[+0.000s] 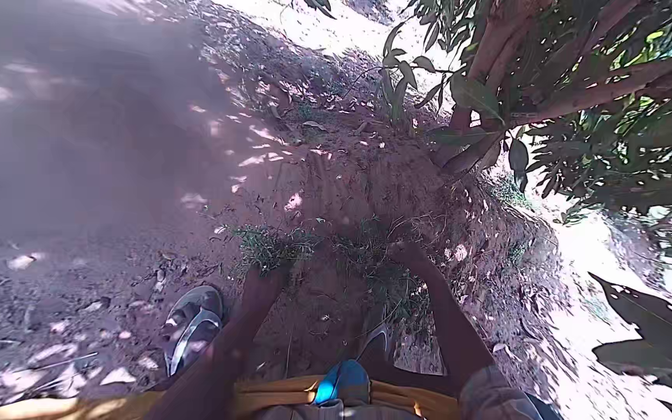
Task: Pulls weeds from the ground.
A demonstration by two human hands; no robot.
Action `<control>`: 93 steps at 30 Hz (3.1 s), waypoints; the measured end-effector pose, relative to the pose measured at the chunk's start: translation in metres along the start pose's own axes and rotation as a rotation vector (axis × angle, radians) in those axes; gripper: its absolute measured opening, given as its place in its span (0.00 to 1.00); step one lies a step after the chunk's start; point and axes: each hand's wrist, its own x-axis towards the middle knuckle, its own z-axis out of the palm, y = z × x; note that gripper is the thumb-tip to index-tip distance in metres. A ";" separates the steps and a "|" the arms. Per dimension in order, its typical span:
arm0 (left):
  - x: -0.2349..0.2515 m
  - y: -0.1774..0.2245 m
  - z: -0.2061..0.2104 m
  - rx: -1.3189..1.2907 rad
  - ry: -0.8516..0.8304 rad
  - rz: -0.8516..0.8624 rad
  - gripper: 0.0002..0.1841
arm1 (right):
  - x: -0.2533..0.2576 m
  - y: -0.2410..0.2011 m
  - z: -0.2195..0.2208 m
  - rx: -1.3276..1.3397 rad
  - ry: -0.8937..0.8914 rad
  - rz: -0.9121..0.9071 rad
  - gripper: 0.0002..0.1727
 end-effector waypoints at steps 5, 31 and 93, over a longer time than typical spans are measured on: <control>0.000 0.005 -0.001 -0.072 -0.004 0.016 0.26 | 0.003 -0.003 -0.008 0.030 0.231 0.030 0.21; -0.005 0.051 0.041 -0.464 -0.054 -0.019 0.08 | -0.034 -0.038 -0.011 0.806 0.296 -0.303 0.08; 0.010 0.002 0.014 -0.499 0.038 -0.077 0.12 | -0.034 -0.030 0.040 -0.319 0.105 0.049 0.21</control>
